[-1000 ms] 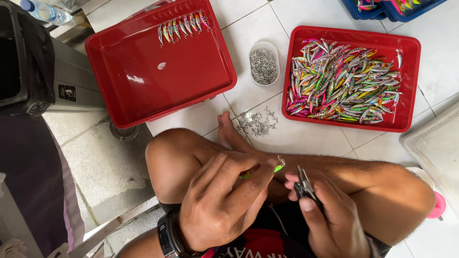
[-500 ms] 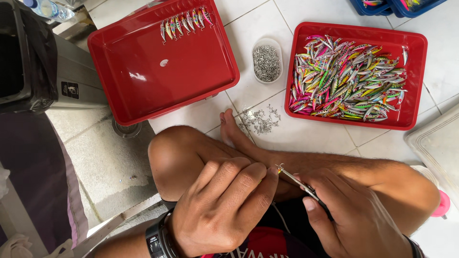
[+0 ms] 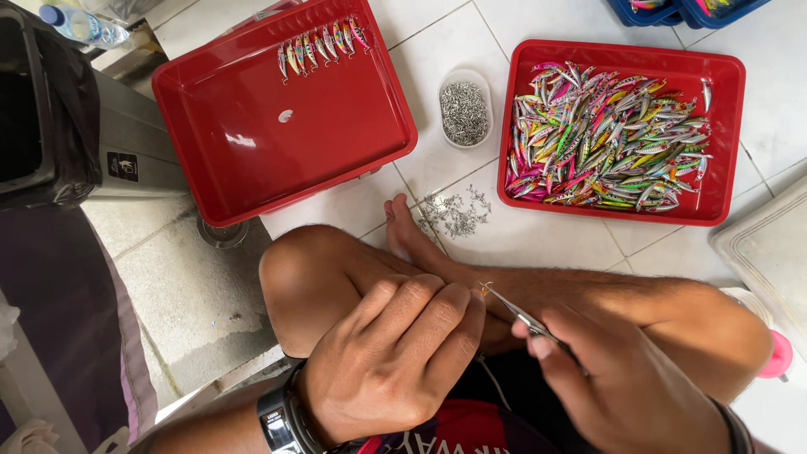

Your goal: The person sits on a tiled floor and uses pliers to attach small metal swivels to colorful soft plastic fishing lures. They pick up a lure, attach a swivel, and place the finished item into a red tray. The process is repeated for several lures.

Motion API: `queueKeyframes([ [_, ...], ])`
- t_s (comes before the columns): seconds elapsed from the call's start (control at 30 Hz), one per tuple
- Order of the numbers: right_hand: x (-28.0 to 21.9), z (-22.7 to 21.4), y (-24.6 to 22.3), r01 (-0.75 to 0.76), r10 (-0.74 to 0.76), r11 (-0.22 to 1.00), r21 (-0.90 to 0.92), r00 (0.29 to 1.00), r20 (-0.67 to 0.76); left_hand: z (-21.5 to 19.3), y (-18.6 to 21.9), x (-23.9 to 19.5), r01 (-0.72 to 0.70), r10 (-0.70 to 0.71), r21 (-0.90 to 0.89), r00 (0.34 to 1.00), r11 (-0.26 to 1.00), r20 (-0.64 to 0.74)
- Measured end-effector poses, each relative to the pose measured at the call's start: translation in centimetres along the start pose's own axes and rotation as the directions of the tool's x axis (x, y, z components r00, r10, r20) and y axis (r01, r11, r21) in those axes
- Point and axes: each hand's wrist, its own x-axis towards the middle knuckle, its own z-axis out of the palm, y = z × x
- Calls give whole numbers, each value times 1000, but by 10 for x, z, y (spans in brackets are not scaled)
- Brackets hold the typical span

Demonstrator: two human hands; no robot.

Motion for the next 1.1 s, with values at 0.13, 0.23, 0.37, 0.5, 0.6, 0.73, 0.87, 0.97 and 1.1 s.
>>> queueKeyframes([
  [0.13,-6,-7,4,-425,292,694,581,904,312,-3,-4,1,-7,6,-45,1000,999,-9],
  [0.23,-3,-1,0,-390,283,691,609,921,269,-3,-6,1,-15,13,-67,999,998,-32],
  [0.37,5,4,-7,71,-71,997,-22,997,-2,3,-7,-4,22,-23,-42,999,999,-25],
  [0.5,-9,4,2,-368,307,867,336,926,222,2,-7,-5,24,-28,-103,999,994,-32],
  [0.6,6,-8,-12,-359,175,574,736,932,318,-2,-12,-6,-77,74,-57,996,995,-43],
  [0.73,-2,5,1,-378,289,774,508,925,248,-6,-19,-6,-38,35,-59,998,998,-50],
  [0.87,11,2,-7,-83,78,996,30,990,119,-3,-24,-10,-12,12,-98,1000,995,0],
  [0.97,19,-8,-15,-307,205,880,363,934,294,-3,-26,-13,-56,56,-158,998,986,-8],
  [1.1,22,-11,-14,-535,431,819,207,812,394,-9,-40,-13,-91,90,-164,996,982,-8],
])
